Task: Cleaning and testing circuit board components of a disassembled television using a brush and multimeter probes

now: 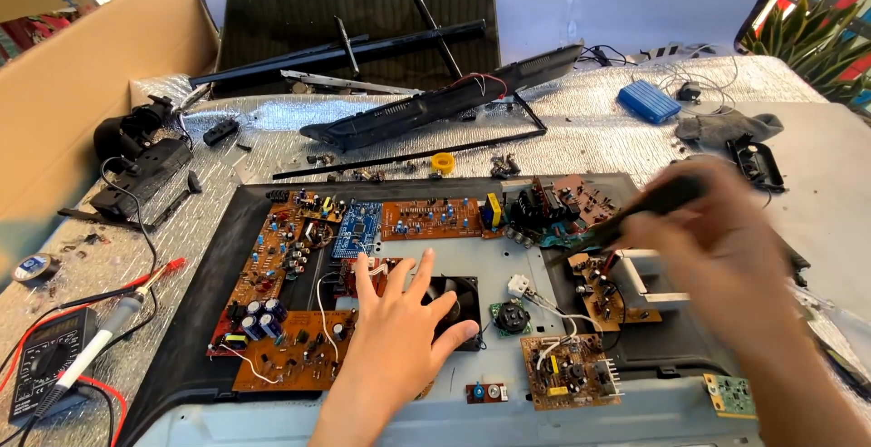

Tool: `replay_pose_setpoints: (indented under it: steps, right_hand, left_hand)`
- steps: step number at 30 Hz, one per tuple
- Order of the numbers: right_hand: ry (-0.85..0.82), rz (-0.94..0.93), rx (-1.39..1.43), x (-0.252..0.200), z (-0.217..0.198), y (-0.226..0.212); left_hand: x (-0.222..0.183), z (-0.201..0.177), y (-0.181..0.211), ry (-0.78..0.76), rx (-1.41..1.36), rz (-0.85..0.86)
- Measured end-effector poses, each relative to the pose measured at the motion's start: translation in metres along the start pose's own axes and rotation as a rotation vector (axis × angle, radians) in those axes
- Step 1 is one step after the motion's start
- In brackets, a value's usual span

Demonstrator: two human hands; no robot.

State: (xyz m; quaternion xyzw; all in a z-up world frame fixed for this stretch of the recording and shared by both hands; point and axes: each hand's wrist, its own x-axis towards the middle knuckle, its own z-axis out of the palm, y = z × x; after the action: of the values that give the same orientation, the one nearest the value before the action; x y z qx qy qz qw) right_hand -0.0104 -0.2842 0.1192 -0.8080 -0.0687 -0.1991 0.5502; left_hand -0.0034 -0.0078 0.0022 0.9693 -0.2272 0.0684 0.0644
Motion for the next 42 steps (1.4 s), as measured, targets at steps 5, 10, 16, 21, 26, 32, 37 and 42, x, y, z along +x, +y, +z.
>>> replay_pose_setpoints:
  steps: [5,10,16,21,26,32,37,42]
  right_hand:
    - [-0.284,0.033,-0.38,-0.009,0.058,-0.002]
    - [-0.413,-0.005,-0.299,-0.008,0.084,0.015]
    - [-0.472,-0.057,-0.315,-0.006,0.102,0.022]
    - [-0.484,-0.019,-0.327,-0.005,0.107,0.019]
    - [-0.558,-0.122,-0.349,-0.006,0.114,0.016]
    - [-0.586,-0.213,-0.44,-0.008,0.117,0.012]
    - [-0.542,-0.266,-0.604,-0.004,0.118,0.013]
    - [-0.524,-0.362,-0.562,-0.002,0.12,0.019]
  left_hand:
    - [-0.003,-0.012,-0.001,0.063,0.018,0.011]
    - [-0.006,-0.017,-0.001,-0.035,0.056,-0.034]
    - [-0.007,-0.016,-0.002,-0.09,0.053,-0.041]
    - [-0.009,-0.016,-0.003,-0.035,0.07,-0.036]
    - [-0.012,-0.024,-0.012,0.309,-0.012,-0.04]
    - [-0.019,-0.042,-0.013,0.744,-0.083,-0.078]
    - [-0.016,-0.042,-0.01,0.817,-0.111,-0.081]
    - [-0.013,-0.038,-0.012,0.787,-0.098,-0.082]
